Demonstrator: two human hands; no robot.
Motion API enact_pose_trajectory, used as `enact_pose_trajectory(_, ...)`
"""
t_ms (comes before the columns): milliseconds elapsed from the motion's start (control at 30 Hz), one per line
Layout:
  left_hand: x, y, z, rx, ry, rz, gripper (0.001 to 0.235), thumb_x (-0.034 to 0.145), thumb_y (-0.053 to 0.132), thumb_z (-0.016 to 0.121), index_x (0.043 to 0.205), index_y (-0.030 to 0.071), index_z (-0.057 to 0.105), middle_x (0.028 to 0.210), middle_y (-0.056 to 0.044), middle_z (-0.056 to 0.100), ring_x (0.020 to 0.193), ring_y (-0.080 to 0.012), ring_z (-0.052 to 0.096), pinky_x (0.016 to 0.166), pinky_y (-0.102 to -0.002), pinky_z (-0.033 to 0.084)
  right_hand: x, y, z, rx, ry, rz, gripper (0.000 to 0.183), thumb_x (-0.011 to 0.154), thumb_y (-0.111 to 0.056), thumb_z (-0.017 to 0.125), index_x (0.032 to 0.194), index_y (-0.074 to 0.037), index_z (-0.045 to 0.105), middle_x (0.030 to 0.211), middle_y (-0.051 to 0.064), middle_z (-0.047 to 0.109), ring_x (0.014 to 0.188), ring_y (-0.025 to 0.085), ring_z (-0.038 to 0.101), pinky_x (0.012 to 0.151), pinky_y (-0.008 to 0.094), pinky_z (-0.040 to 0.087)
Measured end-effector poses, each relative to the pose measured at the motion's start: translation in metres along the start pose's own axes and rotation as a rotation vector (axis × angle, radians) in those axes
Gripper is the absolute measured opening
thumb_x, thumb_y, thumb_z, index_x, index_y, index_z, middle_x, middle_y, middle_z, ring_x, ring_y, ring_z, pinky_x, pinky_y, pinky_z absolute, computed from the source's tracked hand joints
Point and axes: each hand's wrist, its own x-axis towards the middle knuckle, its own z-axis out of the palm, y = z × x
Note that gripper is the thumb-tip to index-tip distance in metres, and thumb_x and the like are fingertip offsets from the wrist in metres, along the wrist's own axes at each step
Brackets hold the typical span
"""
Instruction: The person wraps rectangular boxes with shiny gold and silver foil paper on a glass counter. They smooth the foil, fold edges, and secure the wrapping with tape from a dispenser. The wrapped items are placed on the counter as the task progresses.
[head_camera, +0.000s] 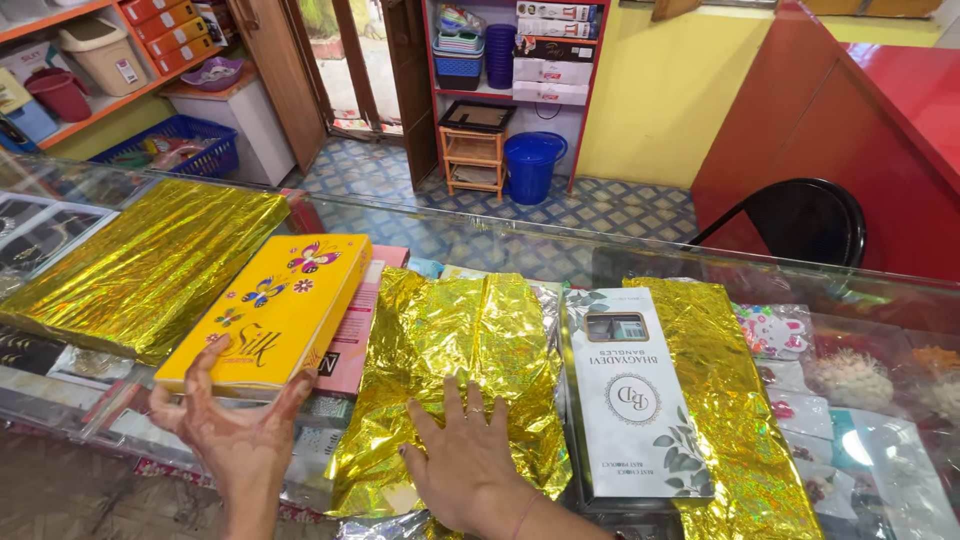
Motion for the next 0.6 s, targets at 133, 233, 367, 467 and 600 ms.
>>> enact_pose_trajectory(133, -0.029, 0.055, 0.014, 0.249, -0.022, 0.129, 0.090, 0.063, 0.017, 0.096, 0.142, 0.011, 0.054, 0.148, -0.018, 0.024, 0.142, -0.0318, 0.041, 0.124, -0.049, 0.040, 0.004, -0.001, 0.001, -0.016, -0.020, -0.001, 0.064, 0.103, -0.047, 0.035, 0.161, -0.020, 0.026, 0.167, 0.025, 0.009, 0.153, 0.048, 0.006, 0.121, 0.066, 0.004)
enact_pose_trajectory(233, -0.061, 0.079, 0.046, 0.155, -0.085, 0.134, 0.100, 0.052, 0.018, 0.096, 0.142, 0.011, 0.052, 0.150, -0.021, 0.024, 0.143, -0.0358, 0.037, 0.119, -0.049, 0.039, 0.008, 0.003, 0.005, -0.123, -0.005, -0.046, 0.066, 0.105, -0.042, 0.036, 0.158, -0.004, 0.027, 0.166, 0.029, 0.009, 0.153, 0.051, 0.005, 0.120, 0.065, 0.003)
enact_pose_trajectory(367, -0.078, 0.084, 0.065, 0.253, -0.153, 0.072, 0.097, 0.049, 0.022, 0.095, 0.137, 0.014, 0.054, 0.145, -0.022, 0.028, 0.133, -0.0350, 0.046, 0.110, -0.049, 0.044, 0.011, 0.017, 0.018, -0.205, 0.073, -0.110, 0.076, 0.090, -0.033, 0.048, 0.156, -0.003, 0.024, 0.161, 0.026, 0.014, 0.152, 0.045, 0.006, 0.119, 0.061, 0.002)
enact_pose_trajectory(467, -0.083, 0.078, 0.073, 0.139, -0.123, 0.025, 0.095, 0.050, 0.029, 0.093, 0.135, 0.017, 0.053, 0.147, -0.027, 0.025, 0.131, -0.0377, 0.047, 0.105, -0.047, 0.049, 0.008, 0.030, 0.033, -0.348, 0.236, -0.142, 0.069, 0.090, -0.027, 0.046, 0.148, 0.009, 0.035, 0.157, 0.032, 0.024, 0.147, 0.049, 0.018, 0.118, 0.060, 0.006)
enact_pose_trajectory(600, -0.092, 0.064, 0.075, 0.435, -0.184, 0.115, 0.109, 0.045, 0.036, 0.099, 0.140, 0.017, 0.050, 0.141, -0.033, 0.027, 0.136, -0.0464, 0.035, 0.110, -0.055, 0.038, -0.002, 0.046, 0.042, -0.456, 0.159, -0.169, 0.059, 0.095, -0.024, 0.047, 0.135, 0.018, 0.052, 0.141, 0.039, 0.048, 0.139, 0.050, 0.038, 0.121, 0.059, 0.009)
